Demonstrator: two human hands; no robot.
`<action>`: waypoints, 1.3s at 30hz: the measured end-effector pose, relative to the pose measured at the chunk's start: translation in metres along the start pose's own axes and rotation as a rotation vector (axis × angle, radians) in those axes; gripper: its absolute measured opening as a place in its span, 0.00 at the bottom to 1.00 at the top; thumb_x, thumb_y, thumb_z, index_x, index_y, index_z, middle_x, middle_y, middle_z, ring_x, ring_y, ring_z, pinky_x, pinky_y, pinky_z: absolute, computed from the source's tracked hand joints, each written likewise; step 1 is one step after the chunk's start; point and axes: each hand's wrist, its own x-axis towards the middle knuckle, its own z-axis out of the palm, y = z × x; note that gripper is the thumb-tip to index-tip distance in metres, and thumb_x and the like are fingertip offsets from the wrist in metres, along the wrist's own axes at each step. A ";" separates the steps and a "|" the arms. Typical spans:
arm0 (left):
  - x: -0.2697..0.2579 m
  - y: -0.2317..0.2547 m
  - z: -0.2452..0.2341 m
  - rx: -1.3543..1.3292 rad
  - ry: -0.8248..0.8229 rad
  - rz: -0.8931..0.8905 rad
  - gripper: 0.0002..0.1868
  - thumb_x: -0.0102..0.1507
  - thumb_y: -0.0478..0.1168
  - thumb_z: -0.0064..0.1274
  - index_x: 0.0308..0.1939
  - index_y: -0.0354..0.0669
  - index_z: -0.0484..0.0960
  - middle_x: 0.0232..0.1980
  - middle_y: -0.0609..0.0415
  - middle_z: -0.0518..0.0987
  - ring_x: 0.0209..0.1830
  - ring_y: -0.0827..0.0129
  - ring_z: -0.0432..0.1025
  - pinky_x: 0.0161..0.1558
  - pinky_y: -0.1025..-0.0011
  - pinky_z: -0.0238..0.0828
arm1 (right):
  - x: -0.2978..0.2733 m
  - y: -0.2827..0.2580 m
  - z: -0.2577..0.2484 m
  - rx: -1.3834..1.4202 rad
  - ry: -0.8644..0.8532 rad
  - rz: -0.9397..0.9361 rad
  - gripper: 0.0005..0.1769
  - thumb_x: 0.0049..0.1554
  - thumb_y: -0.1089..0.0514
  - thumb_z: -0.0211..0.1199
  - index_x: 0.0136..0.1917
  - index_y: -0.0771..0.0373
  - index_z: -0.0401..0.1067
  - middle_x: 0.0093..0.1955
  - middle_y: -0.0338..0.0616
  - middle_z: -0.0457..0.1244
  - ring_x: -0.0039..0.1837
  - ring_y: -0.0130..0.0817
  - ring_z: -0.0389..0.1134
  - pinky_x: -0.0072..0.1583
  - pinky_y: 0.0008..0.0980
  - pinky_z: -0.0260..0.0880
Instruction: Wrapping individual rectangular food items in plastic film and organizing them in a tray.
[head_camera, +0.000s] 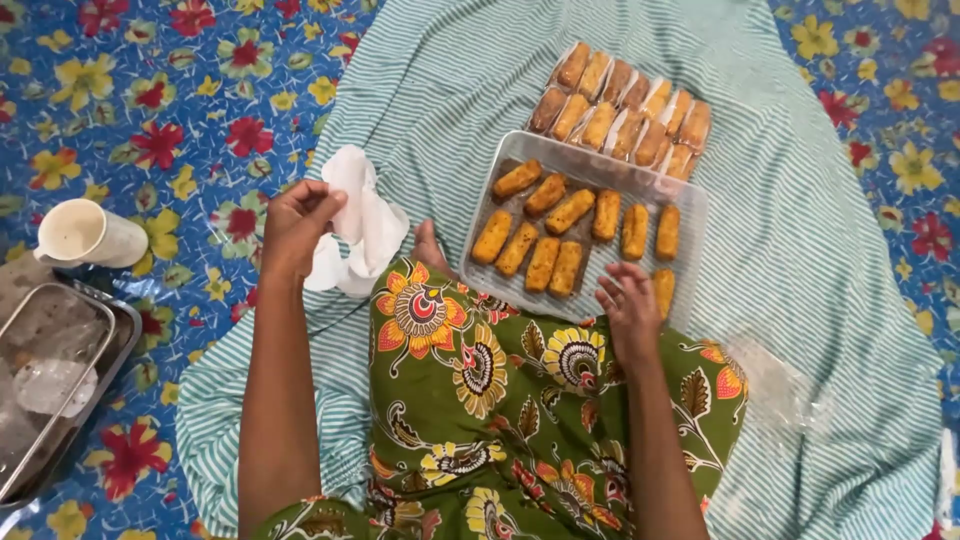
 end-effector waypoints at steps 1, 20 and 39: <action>-0.004 0.004 0.003 -0.003 -0.001 0.003 0.07 0.61 0.38 0.64 0.42 0.43 0.83 0.34 0.59 0.78 0.31 0.80 0.73 0.32 0.86 0.74 | -0.014 -0.015 0.032 -0.001 -0.001 -0.004 0.20 0.64 0.49 0.55 0.68 0.51 0.65 0.67 0.40 0.64 0.64 0.35 0.68 0.64 0.33 0.71; -0.079 0.050 0.058 -0.107 -0.247 0.201 0.07 0.64 0.35 0.64 0.42 0.36 0.84 0.34 0.50 0.83 0.34 0.74 0.77 0.37 0.74 0.79 | -0.054 -0.030 0.255 -0.563 -0.373 -0.225 0.19 0.57 0.51 0.72 0.58 0.61 0.75 0.62 0.43 0.62 0.66 0.36 0.65 0.61 0.36 0.73; -0.048 -0.007 0.011 0.544 0.186 0.377 0.07 0.65 0.39 0.66 0.43 0.46 0.84 0.35 0.50 0.84 0.34 0.58 0.80 0.36 0.67 0.77 | -0.028 -0.050 0.141 -0.492 -0.068 -0.165 0.05 0.61 0.59 0.65 0.51 0.59 0.74 0.47 0.38 0.66 0.49 0.26 0.69 0.54 0.29 0.73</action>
